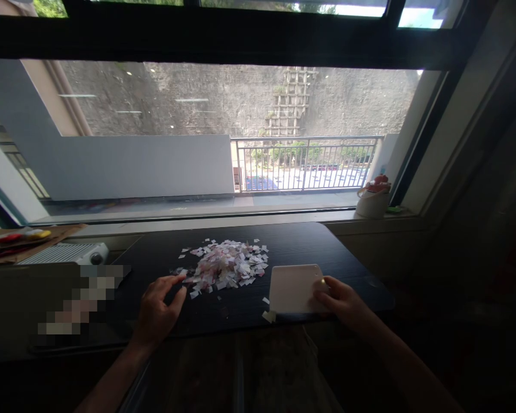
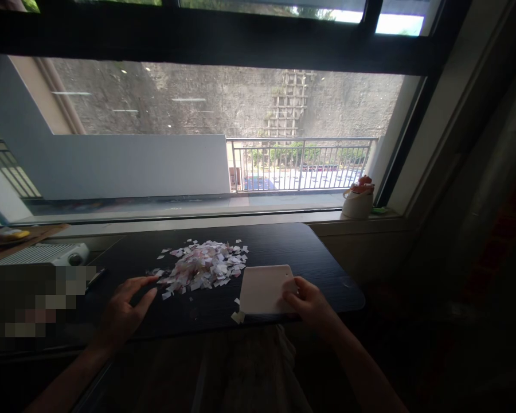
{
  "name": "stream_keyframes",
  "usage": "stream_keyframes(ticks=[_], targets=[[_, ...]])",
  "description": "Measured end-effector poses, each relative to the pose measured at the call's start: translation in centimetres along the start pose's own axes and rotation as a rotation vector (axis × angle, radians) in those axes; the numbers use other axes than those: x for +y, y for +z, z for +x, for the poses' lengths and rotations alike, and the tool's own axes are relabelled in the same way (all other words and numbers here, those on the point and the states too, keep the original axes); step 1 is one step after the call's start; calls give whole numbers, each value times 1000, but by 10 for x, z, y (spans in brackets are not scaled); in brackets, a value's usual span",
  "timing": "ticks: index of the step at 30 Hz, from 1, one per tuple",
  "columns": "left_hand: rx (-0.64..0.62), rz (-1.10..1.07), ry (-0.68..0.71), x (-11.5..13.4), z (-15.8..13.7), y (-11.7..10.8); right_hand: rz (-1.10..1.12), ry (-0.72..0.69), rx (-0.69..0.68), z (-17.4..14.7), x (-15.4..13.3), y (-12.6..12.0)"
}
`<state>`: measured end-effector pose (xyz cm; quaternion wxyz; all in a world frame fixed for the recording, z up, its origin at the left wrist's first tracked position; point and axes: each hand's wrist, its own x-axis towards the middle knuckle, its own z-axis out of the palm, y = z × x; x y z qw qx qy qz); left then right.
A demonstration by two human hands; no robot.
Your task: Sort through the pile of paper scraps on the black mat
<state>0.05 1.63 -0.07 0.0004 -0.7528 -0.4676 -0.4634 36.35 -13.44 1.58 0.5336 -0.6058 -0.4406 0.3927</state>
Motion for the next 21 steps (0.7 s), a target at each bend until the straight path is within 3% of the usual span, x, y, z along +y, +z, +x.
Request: stream_keyframes(ticks=[12,17,21], targets=[[-21,-10,-26,1,0,0,38,-29,-49,-8,-6,1],[-28,-1,-31,2,0,-1,-1,-101,33,13,-10,4],[-36,2,-25,4,0,-1,-6,-64,-19,32,-6,7]])
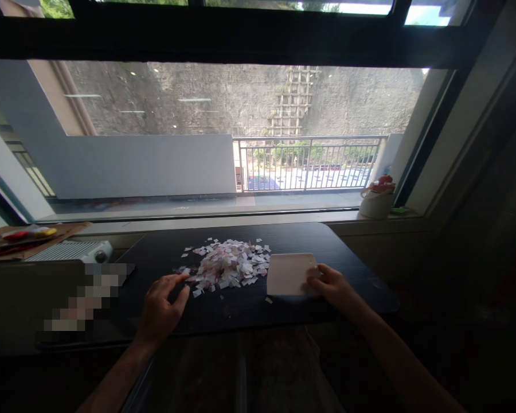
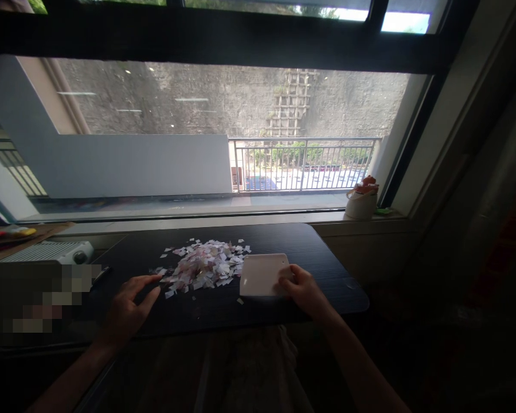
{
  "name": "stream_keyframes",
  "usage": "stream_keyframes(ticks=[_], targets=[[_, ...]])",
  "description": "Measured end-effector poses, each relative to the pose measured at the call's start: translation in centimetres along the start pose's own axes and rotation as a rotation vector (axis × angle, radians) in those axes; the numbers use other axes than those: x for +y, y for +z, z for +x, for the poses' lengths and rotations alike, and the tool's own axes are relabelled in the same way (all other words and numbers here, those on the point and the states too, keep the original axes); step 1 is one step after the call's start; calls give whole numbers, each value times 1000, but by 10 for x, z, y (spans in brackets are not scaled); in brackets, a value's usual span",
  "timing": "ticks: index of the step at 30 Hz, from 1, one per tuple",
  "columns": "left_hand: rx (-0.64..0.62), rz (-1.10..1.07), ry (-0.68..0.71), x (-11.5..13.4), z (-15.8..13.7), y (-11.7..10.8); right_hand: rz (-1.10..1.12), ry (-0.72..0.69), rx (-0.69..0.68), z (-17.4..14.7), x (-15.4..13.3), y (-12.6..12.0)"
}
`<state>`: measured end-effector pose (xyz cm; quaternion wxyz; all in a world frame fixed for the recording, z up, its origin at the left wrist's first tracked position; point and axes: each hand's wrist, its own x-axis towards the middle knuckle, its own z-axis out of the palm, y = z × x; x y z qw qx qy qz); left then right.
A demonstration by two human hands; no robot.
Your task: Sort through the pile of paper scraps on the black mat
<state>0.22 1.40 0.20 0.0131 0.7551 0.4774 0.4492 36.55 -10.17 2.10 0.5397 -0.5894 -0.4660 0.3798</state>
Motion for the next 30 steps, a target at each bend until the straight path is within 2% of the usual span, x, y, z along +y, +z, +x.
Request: stream_keyframes(ticks=[7,12,17,21,30], targets=[[15,18,16,1,1,0,-11,38,-96,-6,4,-3],[13,20,17,2,1,-1,-18,59,-31,-10,-2,-7],[20,19,20,1,1,0,-12,115,-85,-12,-3,-7],[13,20,14,1,0,0,-5,116,-59,-13,-7,-6],[18,11,12,-1,0,1,25,123,-109,-14,-4,-4]])
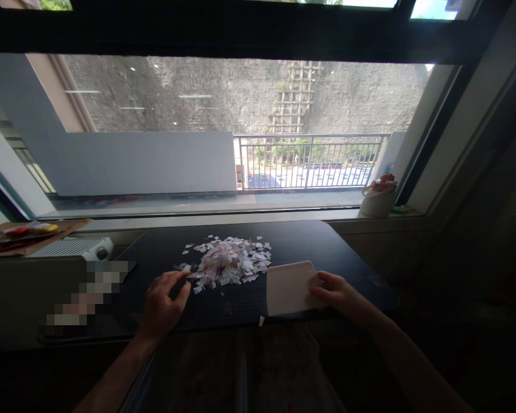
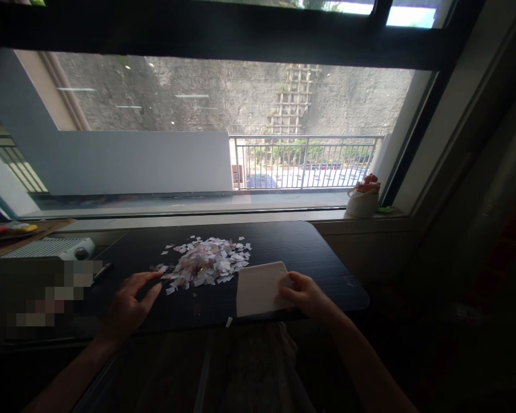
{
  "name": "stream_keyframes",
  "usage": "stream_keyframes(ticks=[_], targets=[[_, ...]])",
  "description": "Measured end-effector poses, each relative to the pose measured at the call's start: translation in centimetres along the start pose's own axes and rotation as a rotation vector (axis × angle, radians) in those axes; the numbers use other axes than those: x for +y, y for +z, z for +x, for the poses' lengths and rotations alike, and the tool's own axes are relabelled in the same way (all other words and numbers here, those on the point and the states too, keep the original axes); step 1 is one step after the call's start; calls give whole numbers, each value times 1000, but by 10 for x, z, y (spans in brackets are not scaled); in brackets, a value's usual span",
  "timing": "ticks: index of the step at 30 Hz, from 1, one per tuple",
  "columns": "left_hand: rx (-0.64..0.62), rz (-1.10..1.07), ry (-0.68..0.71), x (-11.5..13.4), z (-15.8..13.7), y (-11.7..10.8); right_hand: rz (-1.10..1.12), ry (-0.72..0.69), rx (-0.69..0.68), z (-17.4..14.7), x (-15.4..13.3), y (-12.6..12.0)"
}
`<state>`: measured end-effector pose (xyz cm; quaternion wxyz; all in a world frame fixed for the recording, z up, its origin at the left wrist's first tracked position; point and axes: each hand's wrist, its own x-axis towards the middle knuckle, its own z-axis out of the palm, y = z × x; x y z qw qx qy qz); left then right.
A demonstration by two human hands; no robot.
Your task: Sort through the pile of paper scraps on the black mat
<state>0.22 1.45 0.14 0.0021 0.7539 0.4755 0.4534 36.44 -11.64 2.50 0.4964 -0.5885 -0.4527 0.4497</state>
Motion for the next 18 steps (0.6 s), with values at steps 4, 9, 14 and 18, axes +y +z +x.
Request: stream_keyframes(ticks=[4,9,14,18], targets=[[2,4,11,2,0,-1,-4,8,-18,-1,-3,4],[-7,3,19,5,1,-3,5,-10,-60,-5,-9,11],[-1,4,13,4,-1,-1,35,-100,-77,0,-5,22],[8,3,-7,6,-2,1,65,-168,-43,16,-1,47]])
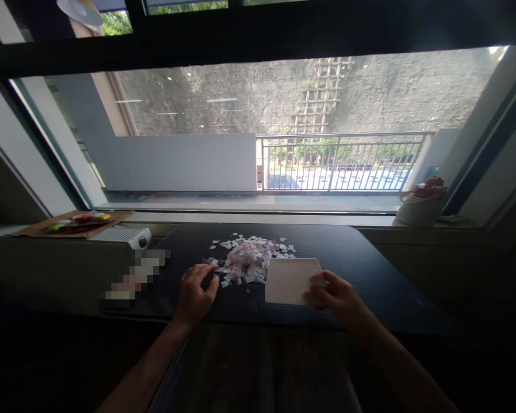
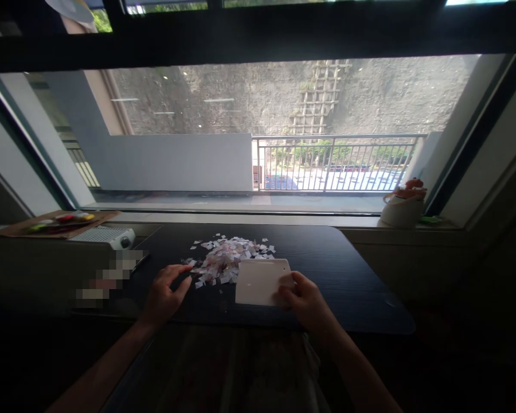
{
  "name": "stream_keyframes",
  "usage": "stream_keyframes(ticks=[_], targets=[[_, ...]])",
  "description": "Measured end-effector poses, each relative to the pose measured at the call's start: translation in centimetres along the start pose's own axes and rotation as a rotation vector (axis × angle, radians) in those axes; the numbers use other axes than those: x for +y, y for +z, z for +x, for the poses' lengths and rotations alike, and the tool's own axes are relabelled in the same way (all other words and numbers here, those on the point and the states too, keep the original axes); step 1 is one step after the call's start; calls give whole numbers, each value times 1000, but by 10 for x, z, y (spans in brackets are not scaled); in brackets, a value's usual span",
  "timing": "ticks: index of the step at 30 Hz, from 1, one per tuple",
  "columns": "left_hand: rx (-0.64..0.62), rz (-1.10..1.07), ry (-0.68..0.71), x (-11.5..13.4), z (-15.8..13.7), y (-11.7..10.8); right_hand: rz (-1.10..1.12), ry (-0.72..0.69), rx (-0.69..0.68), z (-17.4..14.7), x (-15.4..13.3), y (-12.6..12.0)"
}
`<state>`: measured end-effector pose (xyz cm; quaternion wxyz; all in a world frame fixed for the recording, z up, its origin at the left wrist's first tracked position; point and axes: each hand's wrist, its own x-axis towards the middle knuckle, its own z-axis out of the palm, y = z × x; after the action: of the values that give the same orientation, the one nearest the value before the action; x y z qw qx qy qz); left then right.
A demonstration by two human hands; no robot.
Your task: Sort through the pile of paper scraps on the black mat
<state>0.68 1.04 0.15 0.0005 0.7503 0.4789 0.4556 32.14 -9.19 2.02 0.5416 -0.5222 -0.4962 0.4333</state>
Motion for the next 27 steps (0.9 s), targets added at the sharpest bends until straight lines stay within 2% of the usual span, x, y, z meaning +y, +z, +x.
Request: stream_keyframes(ticks=[4,10,15,20,24,27], targets=[[15,-9,-1,2,-1,2,-44,60,-23,9,1,21],[22,-30,-14,4,-3,4,-37,117,-80,0,2,34],[29,-38,-21,4,-4,6,-24,118,-66,-7,2,36],[21,-42,-26,5,-4,5,-11,95,63,-11,1,33],[14,-42,-33,6,-3,4,1,95,19,-15,5,35],[5,-37,-32,6,-3,4,-2,51,47,-7,5,38]])
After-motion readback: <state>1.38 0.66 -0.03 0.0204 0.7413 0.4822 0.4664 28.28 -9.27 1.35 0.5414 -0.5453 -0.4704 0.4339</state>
